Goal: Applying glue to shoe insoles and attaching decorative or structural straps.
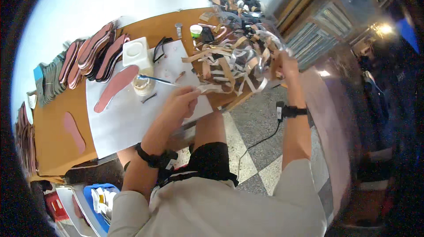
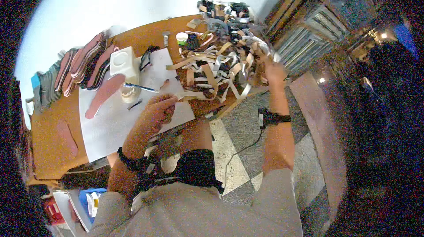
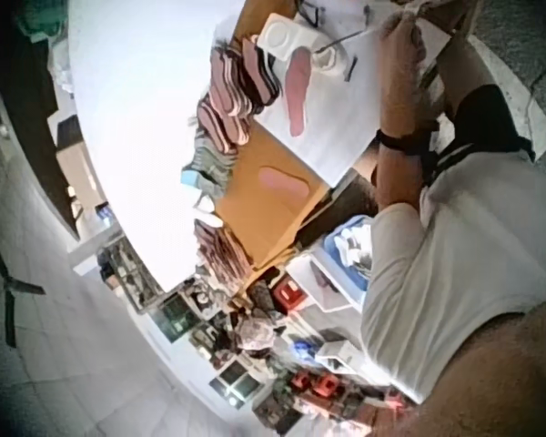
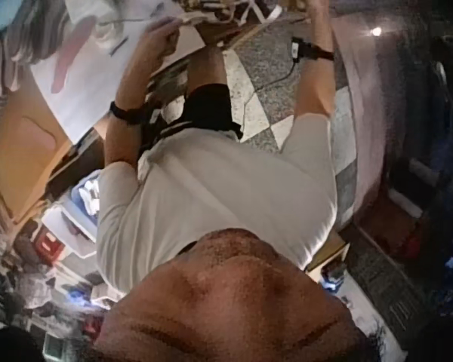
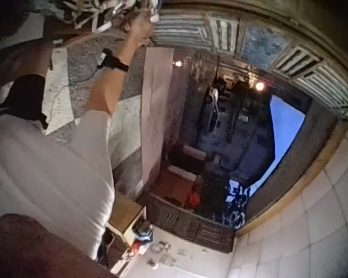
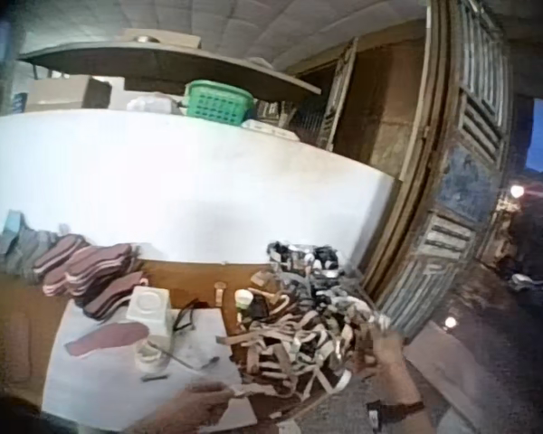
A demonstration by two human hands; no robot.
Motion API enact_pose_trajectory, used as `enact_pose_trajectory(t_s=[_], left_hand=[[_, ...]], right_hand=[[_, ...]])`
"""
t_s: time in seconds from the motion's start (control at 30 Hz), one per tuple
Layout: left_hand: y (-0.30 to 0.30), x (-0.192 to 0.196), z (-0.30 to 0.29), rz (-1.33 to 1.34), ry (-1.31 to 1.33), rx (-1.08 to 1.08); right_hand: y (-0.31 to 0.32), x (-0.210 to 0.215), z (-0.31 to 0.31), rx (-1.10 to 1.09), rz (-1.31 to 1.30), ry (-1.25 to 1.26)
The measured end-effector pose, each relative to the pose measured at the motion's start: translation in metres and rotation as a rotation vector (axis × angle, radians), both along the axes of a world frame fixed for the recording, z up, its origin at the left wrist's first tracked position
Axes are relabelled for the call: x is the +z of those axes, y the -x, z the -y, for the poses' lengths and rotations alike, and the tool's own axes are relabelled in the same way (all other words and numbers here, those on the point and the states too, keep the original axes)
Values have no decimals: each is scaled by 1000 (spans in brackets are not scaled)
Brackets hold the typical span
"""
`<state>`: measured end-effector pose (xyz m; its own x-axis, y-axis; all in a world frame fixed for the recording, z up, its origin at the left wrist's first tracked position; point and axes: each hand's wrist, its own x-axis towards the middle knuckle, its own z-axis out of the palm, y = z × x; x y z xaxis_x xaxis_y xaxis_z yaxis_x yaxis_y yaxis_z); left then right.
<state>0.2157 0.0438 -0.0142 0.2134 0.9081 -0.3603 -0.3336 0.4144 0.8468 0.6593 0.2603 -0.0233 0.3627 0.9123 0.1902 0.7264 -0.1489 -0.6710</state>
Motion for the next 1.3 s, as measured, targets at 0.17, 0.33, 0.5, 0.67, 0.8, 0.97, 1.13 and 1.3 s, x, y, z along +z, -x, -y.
enact_pose_trajectory(t_s=[0.17, 0.33, 0.5, 0.67, 0.8, 0.97, 1.13, 1.3], left_hand=[[11, 7, 10, -27, -12, -86], [13, 8, 18, -65, -102, -210], [33, 12, 46, -218, -160, -278], [78, -4, 91, -756, -433, -134], [87, -3, 109, -823, -489, 25], [111, 3, 136, -822, -553, 48], [131, 14, 161, -799, -335, 197], [124, 25, 159, -733, -382, 208]], right_hand=[[137, 40, 108, 308, 302, -631], [237, 36, 185, 1060, -149, -290], [266, 20, 218, 1202, -239, -95], [283, 4, 240, 1194, -138, 181], [286, 29, 261, 1143, -151, 232], [294, 23, 256, 1127, -79, 259], [301, 28, 250, 1182, 59, 143], [324, 30, 260, 1228, -173, 585]])
